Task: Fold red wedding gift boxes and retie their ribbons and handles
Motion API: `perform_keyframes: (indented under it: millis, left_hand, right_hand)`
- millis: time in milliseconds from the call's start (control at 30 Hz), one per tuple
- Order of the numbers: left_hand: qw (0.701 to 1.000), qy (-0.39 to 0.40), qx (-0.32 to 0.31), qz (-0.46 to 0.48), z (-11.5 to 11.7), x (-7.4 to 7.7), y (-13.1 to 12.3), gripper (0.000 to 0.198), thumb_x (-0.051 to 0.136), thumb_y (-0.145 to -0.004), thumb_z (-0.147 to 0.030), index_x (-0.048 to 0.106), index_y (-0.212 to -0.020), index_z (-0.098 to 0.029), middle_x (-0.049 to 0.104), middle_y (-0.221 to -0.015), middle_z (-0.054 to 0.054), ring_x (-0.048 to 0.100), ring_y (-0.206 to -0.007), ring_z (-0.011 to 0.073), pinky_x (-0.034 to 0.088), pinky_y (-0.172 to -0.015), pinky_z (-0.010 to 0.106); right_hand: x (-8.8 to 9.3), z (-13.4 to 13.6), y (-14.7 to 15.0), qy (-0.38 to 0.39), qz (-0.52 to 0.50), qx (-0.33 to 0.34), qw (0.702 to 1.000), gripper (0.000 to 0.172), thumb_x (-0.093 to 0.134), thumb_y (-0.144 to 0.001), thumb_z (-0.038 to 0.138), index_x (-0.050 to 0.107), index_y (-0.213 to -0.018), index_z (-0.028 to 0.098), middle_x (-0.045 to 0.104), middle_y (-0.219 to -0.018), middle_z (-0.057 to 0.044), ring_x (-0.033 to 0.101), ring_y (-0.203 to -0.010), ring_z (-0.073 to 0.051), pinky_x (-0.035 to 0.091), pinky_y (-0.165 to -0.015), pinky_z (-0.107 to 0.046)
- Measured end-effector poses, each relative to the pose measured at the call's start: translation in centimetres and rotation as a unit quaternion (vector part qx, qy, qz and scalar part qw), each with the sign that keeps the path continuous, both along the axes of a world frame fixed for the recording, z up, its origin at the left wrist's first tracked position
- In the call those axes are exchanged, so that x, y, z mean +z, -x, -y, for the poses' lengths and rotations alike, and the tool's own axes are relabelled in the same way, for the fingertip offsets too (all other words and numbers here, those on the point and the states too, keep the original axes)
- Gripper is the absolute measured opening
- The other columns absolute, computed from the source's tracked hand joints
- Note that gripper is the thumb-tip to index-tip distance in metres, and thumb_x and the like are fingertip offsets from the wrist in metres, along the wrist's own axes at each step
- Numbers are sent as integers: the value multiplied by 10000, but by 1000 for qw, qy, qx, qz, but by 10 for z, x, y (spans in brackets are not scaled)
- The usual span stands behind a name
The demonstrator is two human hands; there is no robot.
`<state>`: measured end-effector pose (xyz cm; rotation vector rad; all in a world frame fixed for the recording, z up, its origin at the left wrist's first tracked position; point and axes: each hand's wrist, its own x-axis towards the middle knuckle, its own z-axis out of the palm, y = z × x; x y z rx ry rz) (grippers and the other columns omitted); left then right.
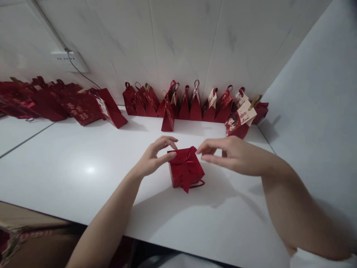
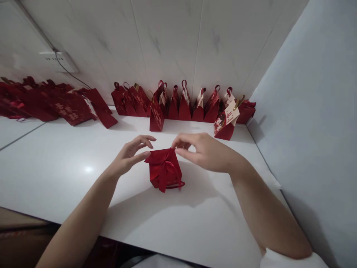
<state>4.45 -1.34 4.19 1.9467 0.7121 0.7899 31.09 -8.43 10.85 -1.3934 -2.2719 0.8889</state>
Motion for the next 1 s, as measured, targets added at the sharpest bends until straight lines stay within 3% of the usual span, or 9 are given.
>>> perform_keyframes:
  millis: [100,233,333,567,767,1000]
  left_hand:
    - [999,-21,23,-21,-5,5,10,189,623,-902,-373,612,-1007,-217,576,-1228,85,503,-1246,235,378,-1099,456]
    - [996,-32,-21,-76,-11,2,13,206,677,-860,-371,633,-986,-214,550,-1262,91,501,-1246,244,365,-1105,460]
    - [993,-24,-64,-100,-12,1,12,167,695,-846,-345,630,-888,-197,526,-1314,93,504,-1246,246,345,-1116,468]
    - [992,12,-95,-88,-10,3,12,223,659,-873,-338,563,-754,-175,554,-1317,94,514,-1240,258,336,-1113,480]
    - [992,10,-84,-89,-10,0,7,247,639,-882,-372,578,-749,-172,569,-1304,101,546,-1170,253,391,-1050,451]
    - [994,8,-66,-82,-7,3,4,328,622,-891,-366,508,-663,-160,584,-1266,88,563,-1125,233,414,-998,407]
  right_hand:
    - [-13,-15,-3,-51,-63,-43,996,266,504,-935,410,656,-1107,276,672,-1172,-32,623,-1037,-210,493,-817,-327]
    - [-26,-30,-3,-15,-76,31,996,268,525,-933,411,647,-1146,305,570,-1365,-13,533,-1232,-209,454,-991,-356]
    - [-29,-32,-3,-6,-53,56,997,266,523,-934,404,642,-1144,292,581,-1347,-24,549,-1196,-217,434,-1003,-377]
    - [-24,-26,-1,6,9,62,998,236,532,-928,437,643,-915,229,656,-1002,-44,592,-906,-207,452,-791,-340]
    - [-21,-22,1,49,-8,95,994,244,596,-887,473,705,-955,266,531,-1347,-41,522,-1206,-250,370,-1049,-395]
    - [-24,-24,0,84,0,132,988,221,628,-870,470,694,-896,260,478,-1446,-25,426,-1342,-275,331,-1102,-420]
